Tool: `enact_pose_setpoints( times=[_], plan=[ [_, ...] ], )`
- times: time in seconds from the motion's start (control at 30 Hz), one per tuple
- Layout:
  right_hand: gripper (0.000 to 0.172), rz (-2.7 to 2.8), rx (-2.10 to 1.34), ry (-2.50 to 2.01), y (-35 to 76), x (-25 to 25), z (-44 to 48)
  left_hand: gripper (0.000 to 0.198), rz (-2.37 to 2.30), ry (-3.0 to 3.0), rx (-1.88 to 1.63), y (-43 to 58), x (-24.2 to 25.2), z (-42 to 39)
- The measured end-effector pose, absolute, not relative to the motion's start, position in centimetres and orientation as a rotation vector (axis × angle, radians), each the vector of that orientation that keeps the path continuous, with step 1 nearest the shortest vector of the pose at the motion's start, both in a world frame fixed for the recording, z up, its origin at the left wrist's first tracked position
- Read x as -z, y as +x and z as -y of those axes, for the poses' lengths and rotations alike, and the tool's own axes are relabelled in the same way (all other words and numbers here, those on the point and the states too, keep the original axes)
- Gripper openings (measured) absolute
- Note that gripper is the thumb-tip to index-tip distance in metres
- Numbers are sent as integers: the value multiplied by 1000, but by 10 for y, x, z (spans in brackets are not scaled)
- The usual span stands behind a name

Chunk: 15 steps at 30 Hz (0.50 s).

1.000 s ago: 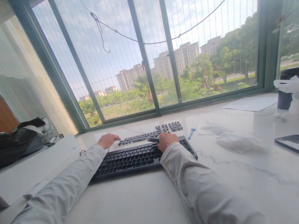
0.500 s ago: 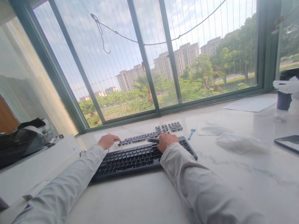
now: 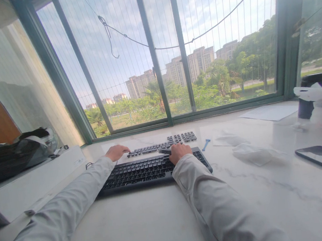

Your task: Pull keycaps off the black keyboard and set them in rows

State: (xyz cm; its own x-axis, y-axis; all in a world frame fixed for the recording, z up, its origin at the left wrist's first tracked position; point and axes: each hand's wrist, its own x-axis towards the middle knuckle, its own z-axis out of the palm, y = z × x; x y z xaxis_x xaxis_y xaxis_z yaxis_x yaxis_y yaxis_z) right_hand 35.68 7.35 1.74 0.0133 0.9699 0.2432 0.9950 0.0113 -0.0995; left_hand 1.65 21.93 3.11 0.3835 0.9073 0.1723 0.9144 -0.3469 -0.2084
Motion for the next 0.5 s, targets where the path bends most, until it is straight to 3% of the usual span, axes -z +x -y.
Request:
enact_pose_setpoints(
  times=[0.5],
  plan=[
    [31,2048,149,-2038,357,-17,-74,33,1618,-2359,101,14,-40,-209]
  ],
)
